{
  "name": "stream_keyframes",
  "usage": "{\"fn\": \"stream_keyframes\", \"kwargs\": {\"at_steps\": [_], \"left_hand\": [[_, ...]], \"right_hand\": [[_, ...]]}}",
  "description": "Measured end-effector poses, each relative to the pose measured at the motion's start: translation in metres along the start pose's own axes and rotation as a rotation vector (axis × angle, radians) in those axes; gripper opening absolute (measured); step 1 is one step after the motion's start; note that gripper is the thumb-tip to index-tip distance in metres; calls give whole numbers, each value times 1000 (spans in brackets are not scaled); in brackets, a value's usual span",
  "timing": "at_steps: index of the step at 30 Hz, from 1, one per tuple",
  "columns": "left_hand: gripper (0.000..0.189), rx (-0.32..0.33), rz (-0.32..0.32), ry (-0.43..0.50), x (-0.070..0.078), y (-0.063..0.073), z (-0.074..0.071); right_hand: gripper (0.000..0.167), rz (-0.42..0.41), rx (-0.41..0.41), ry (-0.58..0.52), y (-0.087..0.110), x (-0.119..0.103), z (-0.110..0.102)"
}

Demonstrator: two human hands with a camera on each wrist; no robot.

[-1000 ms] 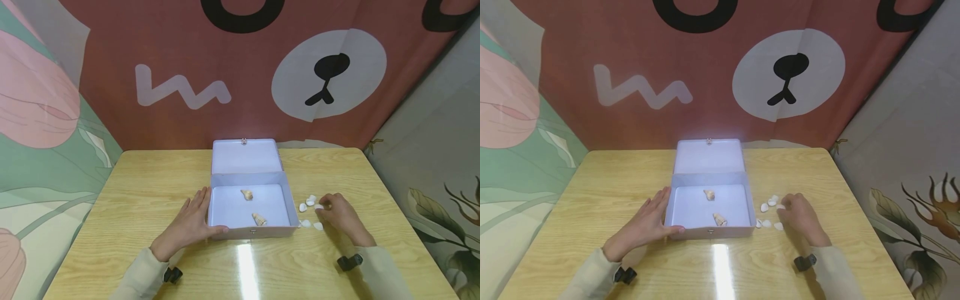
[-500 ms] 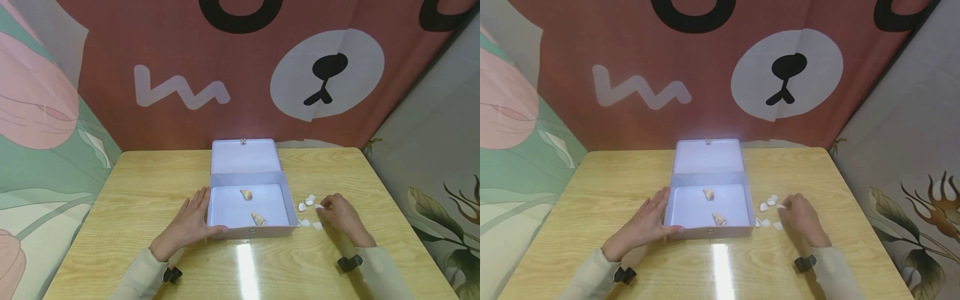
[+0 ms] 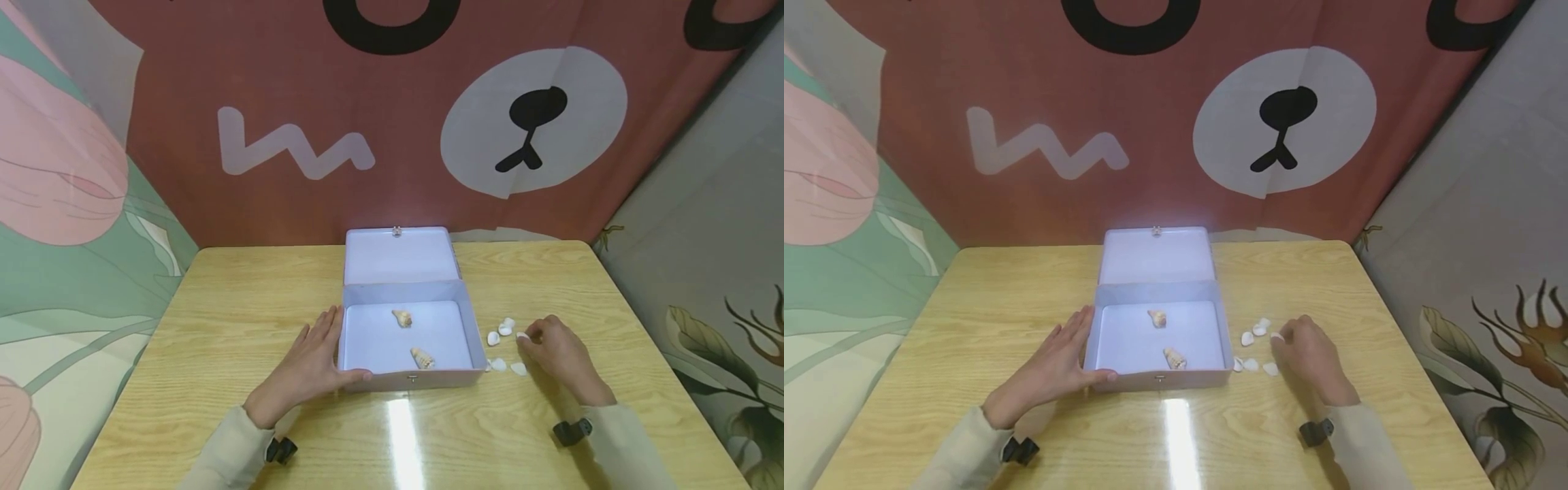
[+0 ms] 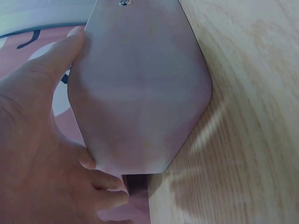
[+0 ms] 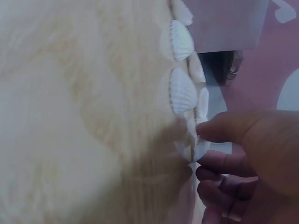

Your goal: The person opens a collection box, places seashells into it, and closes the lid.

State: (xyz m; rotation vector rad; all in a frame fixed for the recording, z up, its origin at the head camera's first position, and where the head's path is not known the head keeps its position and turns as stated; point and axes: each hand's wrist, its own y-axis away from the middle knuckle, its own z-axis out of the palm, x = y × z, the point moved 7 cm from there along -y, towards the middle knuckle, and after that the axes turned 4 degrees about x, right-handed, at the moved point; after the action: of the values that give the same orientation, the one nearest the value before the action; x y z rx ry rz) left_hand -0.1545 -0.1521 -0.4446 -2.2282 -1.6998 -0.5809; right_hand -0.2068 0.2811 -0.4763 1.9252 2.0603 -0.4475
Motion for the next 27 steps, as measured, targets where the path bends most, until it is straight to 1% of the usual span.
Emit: {"fn": "stream_keyframes", "kwargs": {"at_steps": [4, 7, 10, 14, 20, 24, 27], "left_hand": [[136, 4, -3, 1, 0, 0, 0], [136, 4, -6, 5, 0, 1, 1], [136, 4, -5, 7, 0, 1, 1], [136, 4, -3, 8, 0, 1, 0], [136, 8, -4, 5, -1, 0, 0], [137, 3, -6, 7, -1, 0, 0], [136, -1, -6, 8, -1, 0, 0]], "right_hand": [[31, -49, 72, 70, 1, -1, 0], [30, -70, 131, 125, 3, -3, -2], [32, -79, 162, 163, 4, -3, -4], [33, -73, 144, 171, 5, -3, -4], [33, -36, 99, 134, 5, 0, -7], [34, -9, 86, 107, 5, 1, -12], [36, -3, 85, 80, 4, -2, -20]]}}
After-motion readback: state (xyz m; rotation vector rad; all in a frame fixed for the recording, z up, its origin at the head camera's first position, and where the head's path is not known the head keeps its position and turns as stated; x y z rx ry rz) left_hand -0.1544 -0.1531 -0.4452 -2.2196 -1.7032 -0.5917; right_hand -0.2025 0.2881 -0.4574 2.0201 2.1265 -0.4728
